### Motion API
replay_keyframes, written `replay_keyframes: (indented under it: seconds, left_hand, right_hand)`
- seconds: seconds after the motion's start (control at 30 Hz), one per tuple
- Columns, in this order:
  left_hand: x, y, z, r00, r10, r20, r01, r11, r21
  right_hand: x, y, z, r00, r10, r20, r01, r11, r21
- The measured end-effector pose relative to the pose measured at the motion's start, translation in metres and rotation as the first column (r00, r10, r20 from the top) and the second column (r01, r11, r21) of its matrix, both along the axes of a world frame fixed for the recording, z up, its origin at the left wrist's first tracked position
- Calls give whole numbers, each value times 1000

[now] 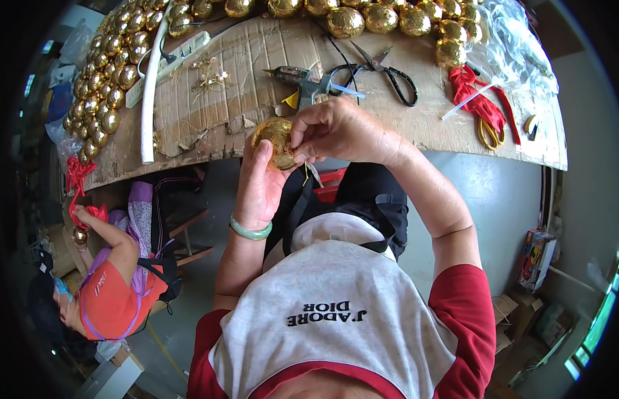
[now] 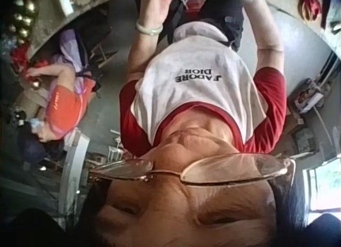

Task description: Using a hot glue gun to attach hangers to gold spherical ornaments in a factory setting.

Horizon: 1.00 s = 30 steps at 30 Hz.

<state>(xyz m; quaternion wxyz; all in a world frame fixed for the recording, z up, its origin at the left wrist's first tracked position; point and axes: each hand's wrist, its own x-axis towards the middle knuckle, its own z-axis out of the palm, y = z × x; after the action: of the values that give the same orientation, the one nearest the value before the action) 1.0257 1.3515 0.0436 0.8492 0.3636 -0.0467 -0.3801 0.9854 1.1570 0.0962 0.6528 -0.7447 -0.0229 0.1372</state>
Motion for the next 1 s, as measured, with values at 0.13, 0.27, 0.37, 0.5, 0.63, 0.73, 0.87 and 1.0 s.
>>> replay_keyframes:
  seconds: [0.13,0.27,0.37,0.5,0.63,0.73,0.87,1.0]
  left_hand:
    - [-2,-3,3,998,27,60,-29,999,33]
    - [-1,-3,3,992,48,120,-58,996,75]
    - [-1,-5,2,992,58,109,-68,994,87]
    - [2,-7,2,996,65,61,-69,994,82]
    - [14,-5,-6,992,-64,-108,67,997,28]
    - [16,-7,-3,968,-139,-211,128,989,-68]
    - [15,-7,2,967,-106,-230,92,993,-69]
    - [16,-7,2,970,-126,-209,112,991,-77]
  right_hand:
    - [2,-2,-7,1000,19,-2,-19,999,28]
    - [6,-4,-12,996,37,82,-32,998,-56]
    - [8,-2,-12,999,20,33,-16,996,-90]
    - [13,-6,-16,996,32,84,-22,993,-115]
    - [14,-9,-21,999,-52,4,51,984,171]
    - [11,-9,-23,993,-105,54,88,962,260]
    - [10,-3,-16,937,-103,334,139,987,-85]
    - [8,1,-2,900,-12,437,162,938,-307]
